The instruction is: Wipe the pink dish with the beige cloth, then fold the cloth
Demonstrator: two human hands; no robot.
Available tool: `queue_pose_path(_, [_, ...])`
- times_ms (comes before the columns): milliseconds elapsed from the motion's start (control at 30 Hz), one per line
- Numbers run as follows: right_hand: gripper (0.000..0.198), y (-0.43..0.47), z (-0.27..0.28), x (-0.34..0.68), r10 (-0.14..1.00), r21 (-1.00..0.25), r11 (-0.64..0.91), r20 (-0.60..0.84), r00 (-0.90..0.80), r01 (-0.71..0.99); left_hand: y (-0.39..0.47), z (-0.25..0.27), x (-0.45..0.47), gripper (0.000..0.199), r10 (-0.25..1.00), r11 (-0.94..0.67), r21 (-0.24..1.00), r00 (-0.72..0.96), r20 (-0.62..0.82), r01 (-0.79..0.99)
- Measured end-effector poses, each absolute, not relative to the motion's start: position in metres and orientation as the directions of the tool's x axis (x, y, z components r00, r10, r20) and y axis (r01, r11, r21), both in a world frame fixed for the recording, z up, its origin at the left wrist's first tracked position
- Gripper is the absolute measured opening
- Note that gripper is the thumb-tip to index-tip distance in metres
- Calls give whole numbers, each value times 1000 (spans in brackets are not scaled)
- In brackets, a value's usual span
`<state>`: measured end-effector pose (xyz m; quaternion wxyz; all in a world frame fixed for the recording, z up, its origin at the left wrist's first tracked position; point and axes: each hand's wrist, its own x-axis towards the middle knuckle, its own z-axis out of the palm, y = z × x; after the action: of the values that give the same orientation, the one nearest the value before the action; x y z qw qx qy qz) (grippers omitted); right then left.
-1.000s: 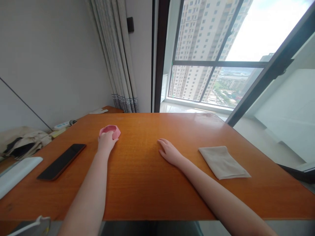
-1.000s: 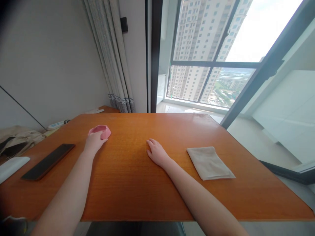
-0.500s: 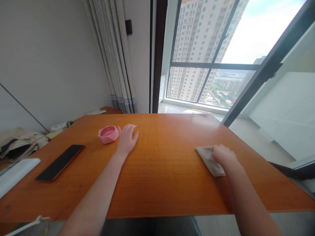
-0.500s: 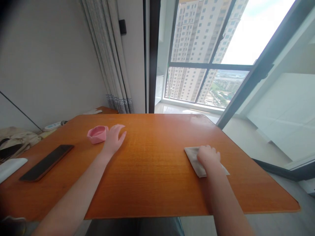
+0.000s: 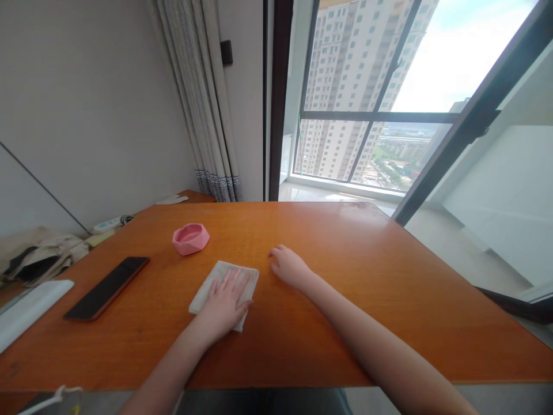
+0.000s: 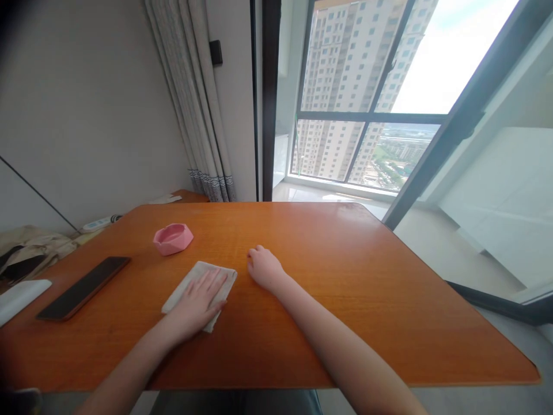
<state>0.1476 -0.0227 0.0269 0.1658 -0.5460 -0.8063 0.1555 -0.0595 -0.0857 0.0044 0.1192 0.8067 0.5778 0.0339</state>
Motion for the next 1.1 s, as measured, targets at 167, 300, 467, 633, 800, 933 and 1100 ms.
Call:
queue_pose_path(167, [38,-5,-7,164,951,-283,287,202,-236,915,-77,-10,-149,65,992,-69,64,75,-98,996])
queue_pose_path(300, [41,1,-24,169,949,-249,284,212,-235,926,-71,-7,-183,70,990,-32,43,37,-137,999])
queue_pose_path(467, [40,0,-23,166,948,-243,277,226,-223,930,-56,25,-167,77,966,-29,47,40,-257,998])
queue_pose_path(633, [38,-1,-22,166,947,-279,272,246,-205,921,-35,52,-62,43,960,-280,115,281,9,953])
queue_pose_path(800, [44,2,-20,172,906,-503,411,320,-277,761,-8,28,42,26,867,-494,244,496,59,835])
queue_pose_path(933, [38,8,-18,178,921,-629,384,318,-227,676,7,4,63,31,838,-543,295,531,128,786])
queue_pose_path(1100, [33,10,-20,175,927,-626,366,311,-211,688,11,-9,50,30,776,-628,405,567,275,664])
